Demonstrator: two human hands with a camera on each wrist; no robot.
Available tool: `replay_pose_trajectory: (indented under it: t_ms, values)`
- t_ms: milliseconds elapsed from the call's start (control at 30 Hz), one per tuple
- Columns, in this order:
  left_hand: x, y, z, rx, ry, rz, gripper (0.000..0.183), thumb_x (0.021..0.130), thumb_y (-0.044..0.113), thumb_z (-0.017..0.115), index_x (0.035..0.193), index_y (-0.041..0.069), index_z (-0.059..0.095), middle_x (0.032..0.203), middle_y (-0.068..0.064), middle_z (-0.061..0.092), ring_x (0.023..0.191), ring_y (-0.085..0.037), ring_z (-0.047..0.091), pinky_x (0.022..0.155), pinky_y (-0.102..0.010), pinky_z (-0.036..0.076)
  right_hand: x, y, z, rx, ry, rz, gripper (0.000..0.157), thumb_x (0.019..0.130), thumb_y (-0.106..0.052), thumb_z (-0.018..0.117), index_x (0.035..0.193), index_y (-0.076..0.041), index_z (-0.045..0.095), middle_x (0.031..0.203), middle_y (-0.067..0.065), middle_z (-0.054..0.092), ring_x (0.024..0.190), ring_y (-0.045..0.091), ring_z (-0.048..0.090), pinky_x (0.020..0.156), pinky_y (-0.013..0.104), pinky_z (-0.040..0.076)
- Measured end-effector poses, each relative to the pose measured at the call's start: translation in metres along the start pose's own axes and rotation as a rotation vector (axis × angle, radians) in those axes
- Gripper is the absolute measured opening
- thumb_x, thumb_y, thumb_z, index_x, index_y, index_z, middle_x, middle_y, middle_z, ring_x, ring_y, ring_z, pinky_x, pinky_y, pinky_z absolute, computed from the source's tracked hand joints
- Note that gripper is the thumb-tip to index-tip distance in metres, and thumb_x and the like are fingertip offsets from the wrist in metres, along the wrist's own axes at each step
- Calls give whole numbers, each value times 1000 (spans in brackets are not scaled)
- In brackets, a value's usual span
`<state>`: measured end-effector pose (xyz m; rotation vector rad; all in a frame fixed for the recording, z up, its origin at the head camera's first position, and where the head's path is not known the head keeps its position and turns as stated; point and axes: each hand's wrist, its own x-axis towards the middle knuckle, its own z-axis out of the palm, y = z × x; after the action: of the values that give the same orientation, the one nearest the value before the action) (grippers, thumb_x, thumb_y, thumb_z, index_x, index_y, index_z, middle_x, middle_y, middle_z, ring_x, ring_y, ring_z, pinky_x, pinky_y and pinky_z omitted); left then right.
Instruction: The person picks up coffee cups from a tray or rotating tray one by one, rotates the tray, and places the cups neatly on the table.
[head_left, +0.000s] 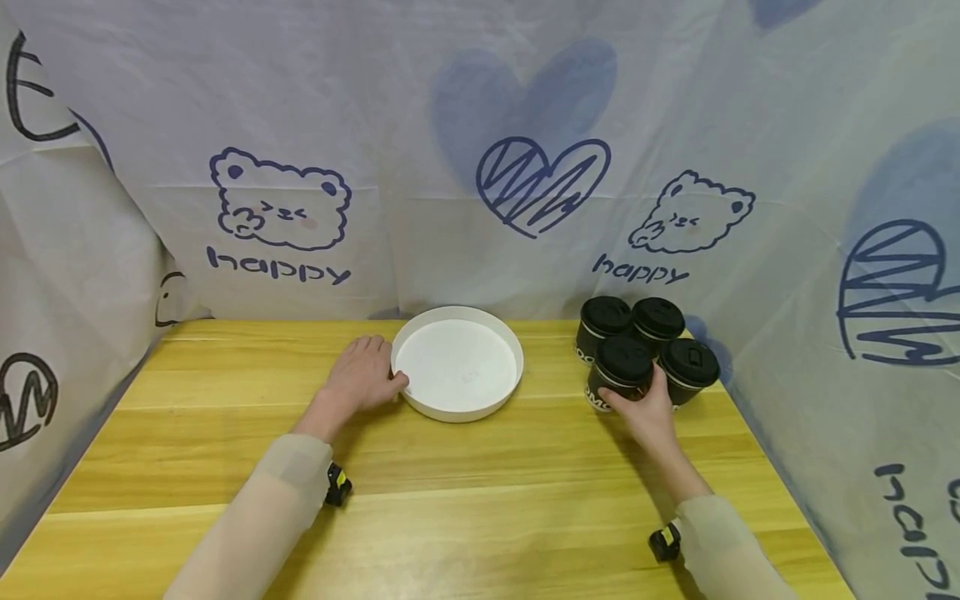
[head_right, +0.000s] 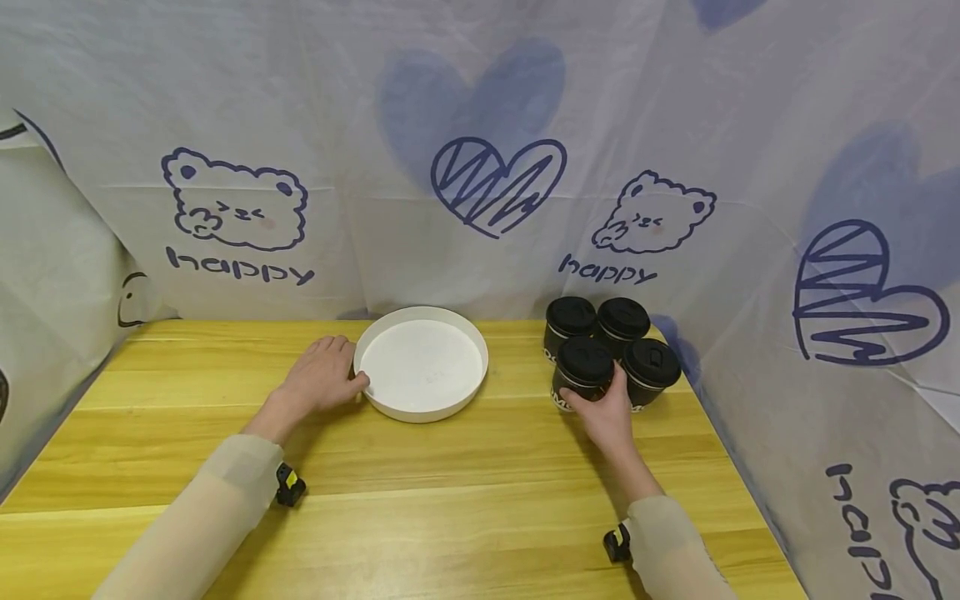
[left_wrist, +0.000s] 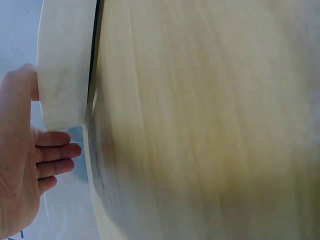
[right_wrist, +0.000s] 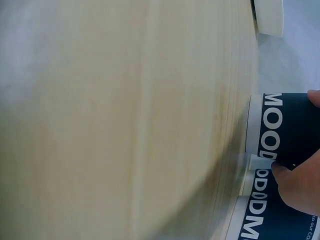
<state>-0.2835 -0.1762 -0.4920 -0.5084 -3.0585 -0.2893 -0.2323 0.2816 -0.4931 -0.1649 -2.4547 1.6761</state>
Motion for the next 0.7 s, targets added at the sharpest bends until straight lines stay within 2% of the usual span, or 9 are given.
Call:
replay_pose_trajectory:
  t_ms: [200,367,567,700]
  values:
    - [-2,2,1,-9,-3,-9,67,95,43,53,131,-14,55,130,-28,57,125,-43,49,118,-55,36,-6,-2,-2,20,-12,6,96,92,-11,78,163,-3,15,162,25,33,150,39,35,120,50,36]
    - [-6,8,1,-75,-12,-58,65,102,41,49,135,-14,54,135,-29,56,131,-46,48,120,-56,34,-13,-7,-7,-23,-47,45,94,94,-12,75,164,0,14,165,26,29,154,40,29,124,49,30]
    - [-11,14,-4,-153,-8,-113,76,105,47,46,151,-14,38,153,-34,41,145,-49,36,125,-58,23,-28,-16,-16,-228,-114,88,91,97,-23,70,162,7,13,165,31,24,151,47,28,124,52,30]
    - [-22,15,-11,-184,38,-136,83,103,49,49,155,-14,31,160,-34,32,149,-49,29,125,-59,20,-41,-23,-19,-402,-113,34,86,98,-31,67,158,11,22,161,35,28,147,51,32,121,59,31]
